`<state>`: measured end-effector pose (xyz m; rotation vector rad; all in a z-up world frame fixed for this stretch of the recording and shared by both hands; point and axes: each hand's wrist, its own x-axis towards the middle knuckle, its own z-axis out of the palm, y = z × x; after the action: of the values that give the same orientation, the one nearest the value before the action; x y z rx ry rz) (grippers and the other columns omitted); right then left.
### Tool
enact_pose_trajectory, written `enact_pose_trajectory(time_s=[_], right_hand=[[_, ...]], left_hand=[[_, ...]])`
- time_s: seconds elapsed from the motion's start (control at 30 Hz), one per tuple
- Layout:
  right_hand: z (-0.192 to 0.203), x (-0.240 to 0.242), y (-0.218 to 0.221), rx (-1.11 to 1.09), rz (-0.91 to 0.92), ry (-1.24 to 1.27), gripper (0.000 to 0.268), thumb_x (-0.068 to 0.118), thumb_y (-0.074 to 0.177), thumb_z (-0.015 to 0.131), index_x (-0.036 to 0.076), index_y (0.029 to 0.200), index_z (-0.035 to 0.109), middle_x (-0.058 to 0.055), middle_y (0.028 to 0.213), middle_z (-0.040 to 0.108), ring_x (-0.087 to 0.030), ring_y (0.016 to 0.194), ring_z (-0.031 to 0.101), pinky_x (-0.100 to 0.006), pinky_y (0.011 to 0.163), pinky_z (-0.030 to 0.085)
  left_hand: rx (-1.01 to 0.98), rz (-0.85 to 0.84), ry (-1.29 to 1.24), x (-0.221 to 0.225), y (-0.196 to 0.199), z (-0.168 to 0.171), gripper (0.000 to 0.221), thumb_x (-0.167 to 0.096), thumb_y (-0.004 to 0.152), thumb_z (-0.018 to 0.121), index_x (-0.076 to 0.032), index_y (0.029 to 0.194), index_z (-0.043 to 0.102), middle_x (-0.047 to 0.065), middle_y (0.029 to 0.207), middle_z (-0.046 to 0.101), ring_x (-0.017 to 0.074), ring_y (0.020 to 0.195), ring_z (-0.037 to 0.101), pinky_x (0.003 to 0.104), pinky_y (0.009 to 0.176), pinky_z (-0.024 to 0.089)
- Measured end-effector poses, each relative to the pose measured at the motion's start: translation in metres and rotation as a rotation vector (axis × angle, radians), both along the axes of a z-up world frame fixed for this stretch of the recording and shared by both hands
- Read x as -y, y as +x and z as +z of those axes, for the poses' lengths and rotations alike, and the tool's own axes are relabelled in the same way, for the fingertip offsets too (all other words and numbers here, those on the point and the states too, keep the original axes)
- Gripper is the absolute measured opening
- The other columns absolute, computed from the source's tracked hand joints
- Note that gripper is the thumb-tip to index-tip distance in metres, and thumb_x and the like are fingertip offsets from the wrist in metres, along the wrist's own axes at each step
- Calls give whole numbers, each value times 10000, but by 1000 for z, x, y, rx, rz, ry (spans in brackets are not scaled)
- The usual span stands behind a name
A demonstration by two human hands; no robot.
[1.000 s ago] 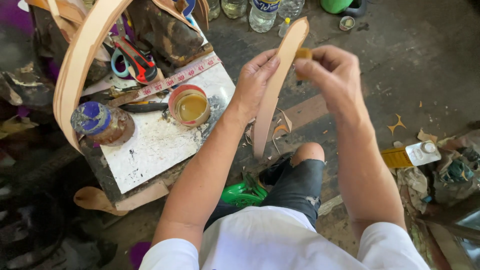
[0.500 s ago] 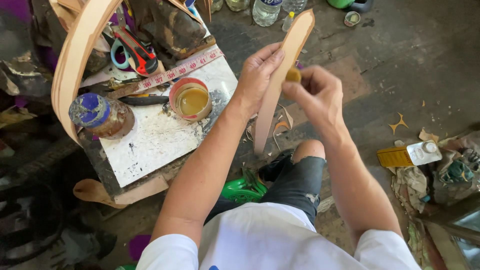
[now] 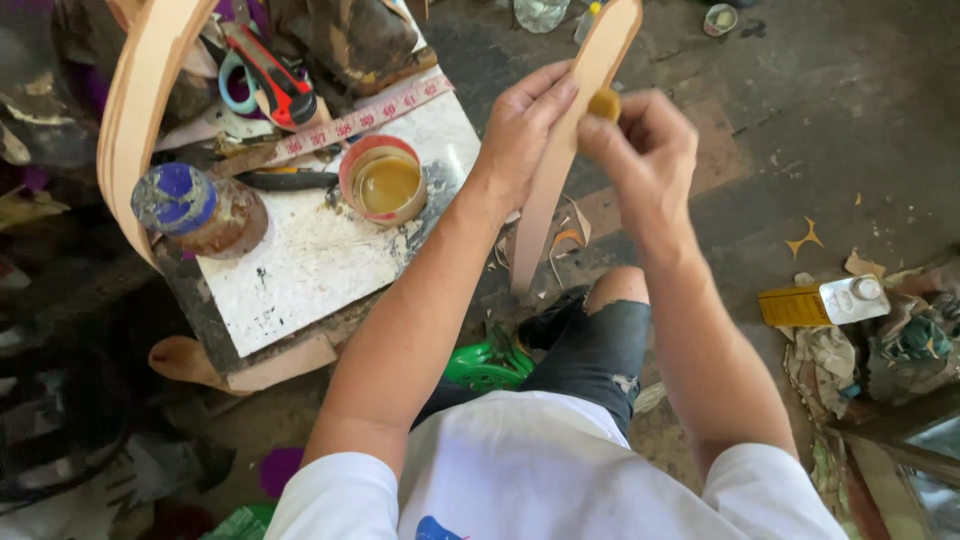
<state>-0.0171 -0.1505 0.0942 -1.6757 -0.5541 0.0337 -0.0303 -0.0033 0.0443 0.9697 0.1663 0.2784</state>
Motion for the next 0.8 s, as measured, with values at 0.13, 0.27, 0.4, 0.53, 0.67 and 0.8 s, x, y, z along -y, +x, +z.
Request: enact_pose_trajectory(time_s=[0.13, 0.27, 0.4, 0.53, 0.67, 0.8], right_hand=[[-44, 28, -45, 84, 134, -287, 225, 195, 853, 843, 93, 1017, 728, -6, 848, 698, -94, 737, 543, -254, 684, 447], [-49, 39, -44, 1, 196, -260, 241, 182, 864, 813, 55, 1053, 733, -30, 873, 699, -120, 778, 572, -266, 737, 484], [-15, 20, -18, -43, 40, 15, 305, 266, 920, 789, 30, 1087, 691, -33, 892, 669, -90, 798, 598, -244, 710, 534], [-11, 4, -18, -45, 36, 60, 307, 288, 924, 799, 47, 1068, 676, 4, 857, 639, -61, 761, 565, -217, 656, 514], [-65, 26, -43, -47, 103, -66, 237, 234, 903, 820, 71, 1022, 696, 3, 833, 630, -54, 716, 491, -218, 623, 408], [-115, 45, -65, -504, 222, 32, 306, 215, 875, 796, 45, 1107, 691, -47, 979, 630, -131, 845, 568, -312, 736, 505]], left_hand=[[-33, -1, 7, -2, 8, -6, 286, -244, 960, 699, -98, 1198, 757, 51, 947, 787, 141, 788, 696, 284, 676, 570], [-60, -22, 6, -1, 5, -2, 324, -284, 950, 700, -107, 1218, 747, 52, 864, 756, 130, 659, 643, 285, 522, 523], [-14, -25, 46, 1, 4, 3, 306, -253, 969, 690, -84, 1219, 740, 54, 934, 758, 142, 784, 662, 289, 674, 547], [20, -22, -30, -1, 4, 2, 277, -206, 979, 684, -56, 1206, 731, 66, 894, 738, 149, 752, 664, 283, 660, 559], [-66, 8, 73, -4, 2, -1, 292, -273, 968, 687, -120, 1206, 756, 39, 855, 739, 135, 669, 614, 285, 548, 498], [-57, 26, -34, -5, 10, -7, 308, -270, 937, 720, -107, 1195, 759, 72, 853, 757, 162, 660, 661, 307, 530, 532]])
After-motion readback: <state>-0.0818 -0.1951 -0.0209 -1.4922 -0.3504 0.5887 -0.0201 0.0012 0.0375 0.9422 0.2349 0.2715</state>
